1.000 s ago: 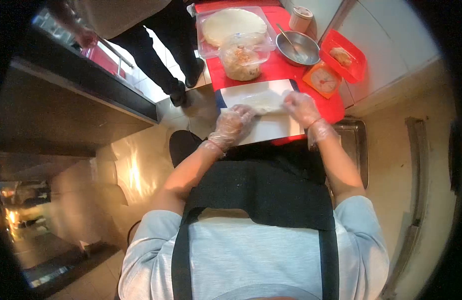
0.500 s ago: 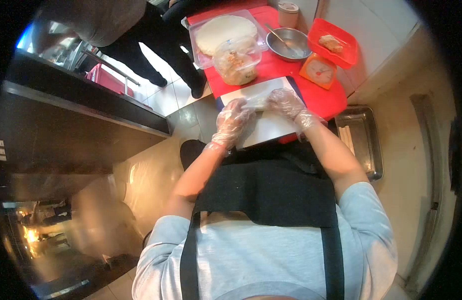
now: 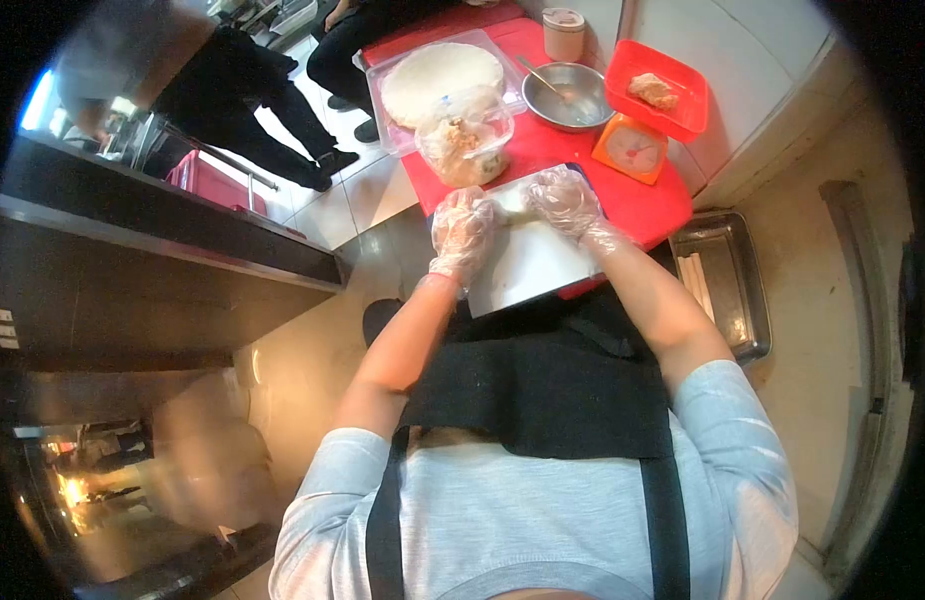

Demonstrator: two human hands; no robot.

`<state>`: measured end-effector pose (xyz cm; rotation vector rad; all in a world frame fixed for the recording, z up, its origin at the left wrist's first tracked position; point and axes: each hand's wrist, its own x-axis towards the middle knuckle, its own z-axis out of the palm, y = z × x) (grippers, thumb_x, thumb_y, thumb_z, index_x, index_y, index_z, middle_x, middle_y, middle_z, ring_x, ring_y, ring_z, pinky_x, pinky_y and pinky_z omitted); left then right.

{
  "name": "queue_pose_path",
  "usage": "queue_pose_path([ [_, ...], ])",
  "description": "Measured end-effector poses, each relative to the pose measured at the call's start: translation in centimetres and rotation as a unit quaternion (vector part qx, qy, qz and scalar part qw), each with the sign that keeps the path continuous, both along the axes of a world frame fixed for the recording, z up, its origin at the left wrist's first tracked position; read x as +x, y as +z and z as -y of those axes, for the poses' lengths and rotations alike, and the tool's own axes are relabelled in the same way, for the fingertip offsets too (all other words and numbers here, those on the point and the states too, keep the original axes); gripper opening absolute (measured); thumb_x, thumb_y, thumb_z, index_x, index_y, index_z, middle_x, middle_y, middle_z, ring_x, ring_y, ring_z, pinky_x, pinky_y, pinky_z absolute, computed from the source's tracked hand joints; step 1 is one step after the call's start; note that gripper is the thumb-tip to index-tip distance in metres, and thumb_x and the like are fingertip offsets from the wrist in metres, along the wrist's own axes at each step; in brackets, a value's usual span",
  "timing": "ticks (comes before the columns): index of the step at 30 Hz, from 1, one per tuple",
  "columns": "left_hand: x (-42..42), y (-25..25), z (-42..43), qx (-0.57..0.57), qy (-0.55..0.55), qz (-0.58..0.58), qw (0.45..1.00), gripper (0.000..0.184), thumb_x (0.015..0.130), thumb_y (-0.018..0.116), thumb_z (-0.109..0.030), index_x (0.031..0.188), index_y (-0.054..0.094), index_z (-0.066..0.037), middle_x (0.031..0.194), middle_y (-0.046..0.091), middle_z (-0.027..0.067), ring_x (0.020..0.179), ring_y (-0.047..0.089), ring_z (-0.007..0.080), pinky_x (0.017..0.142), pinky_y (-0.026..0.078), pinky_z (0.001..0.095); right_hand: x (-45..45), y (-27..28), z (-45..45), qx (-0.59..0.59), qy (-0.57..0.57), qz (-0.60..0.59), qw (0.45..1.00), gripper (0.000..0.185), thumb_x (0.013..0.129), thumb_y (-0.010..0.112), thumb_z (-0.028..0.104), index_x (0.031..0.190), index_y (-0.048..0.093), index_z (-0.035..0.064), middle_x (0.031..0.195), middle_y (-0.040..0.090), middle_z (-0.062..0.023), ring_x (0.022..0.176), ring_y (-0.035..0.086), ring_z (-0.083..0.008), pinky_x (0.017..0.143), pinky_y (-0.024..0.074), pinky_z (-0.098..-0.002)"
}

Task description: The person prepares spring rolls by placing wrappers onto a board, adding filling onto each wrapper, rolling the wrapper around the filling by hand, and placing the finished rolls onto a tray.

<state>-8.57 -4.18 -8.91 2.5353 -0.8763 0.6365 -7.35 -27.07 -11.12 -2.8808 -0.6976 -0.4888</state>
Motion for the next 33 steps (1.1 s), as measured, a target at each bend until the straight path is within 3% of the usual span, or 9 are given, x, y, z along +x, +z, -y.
queue_pose_path([
  [7,5.1,-0.7,1.3,0.160,0.081,-0.017,0.984,0.012,0.084,0.064,-0.021,0.090,0.069,-0.012,0.095,0.067,0.0096,0.093,0.064,0.0308,0.075,0.053,0.0468,0.5,-0.3,2.9,0.140,0.027,-0.014,0.990,0.030,0.080,0.070,0.034,0.096,0.070,0.0089,0.100,0.067,-0.0121,0.103,0.062,-0.0312,0.095,0.0469,-0.0448],
  [10,5.8,0.1,1.4,0.121,0.088,-0.016,0.989,0.019,0.083,0.067,-0.028,0.095,0.071,-0.014,0.093,0.068,0.0103,0.090,0.066,0.0309,0.073,0.054,0.0463,0.8,0.8,4.5,0.113,0.055,-0.070,0.990,0.035,0.079,0.067,0.038,0.100,0.070,0.0095,0.103,0.067,-0.0140,0.106,0.062,-0.0325,0.096,0.0470,-0.0433],
  [14,3.4,2.0,2.6,0.069,-0.064,-0.054,0.994,0.033,0.078,0.075,-0.034,0.106,0.072,-0.016,0.099,0.070,0.0117,0.087,0.069,0.0326,0.078,0.054,0.0448,1.4,6.4,2.0,0.010,-0.009,-0.214,0.977,0.034,0.081,0.069,0.039,0.090,0.070,0.0066,0.101,0.069,-0.0129,0.101,0.065,-0.0322,0.090,0.0504,-0.0434],
  [18,2.0,3.1,3.8,-0.126,-0.050,-0.228,0.964,0.029,0.082,0.076,-0.016,0.110,0.069,-0.011,0.101,0.071,0.0102,0.089,0.068,0.0257,0.077,0.053,0.0366,0.9,14.2,0.6,0.027,0.085,-0.192,0.977,0.032,0.088,0.068,0.037,0.092,0.071,0.0058,0.101,0.070,-0.0120,0.094,0.067,-0.0309,0.081,0.0532,-0.0407],
  [22,1.7,7.1,4.7,-0.386,-0.094,-0.360,0.844,0.026,0.090,0.070,-0.022,0.110,0.063,-0.007,0.089,0.066,0.0045,0.078,0.064,0.0206,0.072,0.051,0.0376,-1.6,20.4,1.3,0.320,0.024,-0.204,0.925,0.036,0.095,0.064,0.040,0.106,0.070,0.0066,0.101,0.069,-0.0070,0.092,0.068,-0.0210,0.080,0.0545,-0.0361],
  [24,1.9,8.9,4.5,-0.448,-0.043,-0.468,0.761,0.027,0.094,0.067,-0.025,0.113,0.059,-0.008,0.085,0.061,0.0045,0.075,0.061,0.0178,0.070,0.050,0.0367,-0.7,15.4,3.3,0.576,0.078,-0.286,0.762,0.042,0.096,0.062,0.045,0.112,0.067,0.0069,0.102,0.068,-0.0041,0.092,0.067,-0.0164,0.081,0.0540,-0.0341],
  [27,-0.5,12.2,4.2,-0.619,-0.044,-0.536,0.572,0.032,0.095,0.065,-0.034,0.112,0.054,-0.009,0.085,0.056,0.0068,0.075,0.056,0.0160,0.070,0.049,0.0326,-2.2,12.0,3.3,0.667,0.031,-0.430,0.607,0.059,0.095,0.057,0.060,0.121,0.063,0.0068,0.103,0.068,-0.0035,0.088,0.065,-0.0130,0.075,0.0510,-0.0281],
  [30,-0.5,9.6,3.2,-0.743,-0.122,-0.540,0.376,0.041,0.094,0.067,-0.037,0.113,0.053,-0.004,0.094,0.057,0.0107,0.079,0.056,0.0170,0.072,0.050,0.0313,-6.6,10.7,0.6,0.510,0.011,-0.487,0.709,0.067,0.090,0.062,0.060,0.119,0.063,0.0002,0.098,0.067,-0.0091,0.086,0.063,-0.0150,0.072,0.0482,-0.0276],
  [33,-2.4,10.6,3.4,-0.722,-0.149,-0.536,0.411,0.029,0.091,0.071,-0.023,0.110,0.054,-0.008,0.090,0.056,0.0037,0.077,0.055,0.0160,0.070,0.048,0.0305,-9.3,9.3,-1.8,0.556,0.058,-0.618,0.553,0.053,0.092,0.069,0.046,0.118,0.061,0.0002,0.091,0.065,-0.0050,0.074,0.061,-0.0143,0.060,0.0478,-0.0270],
])
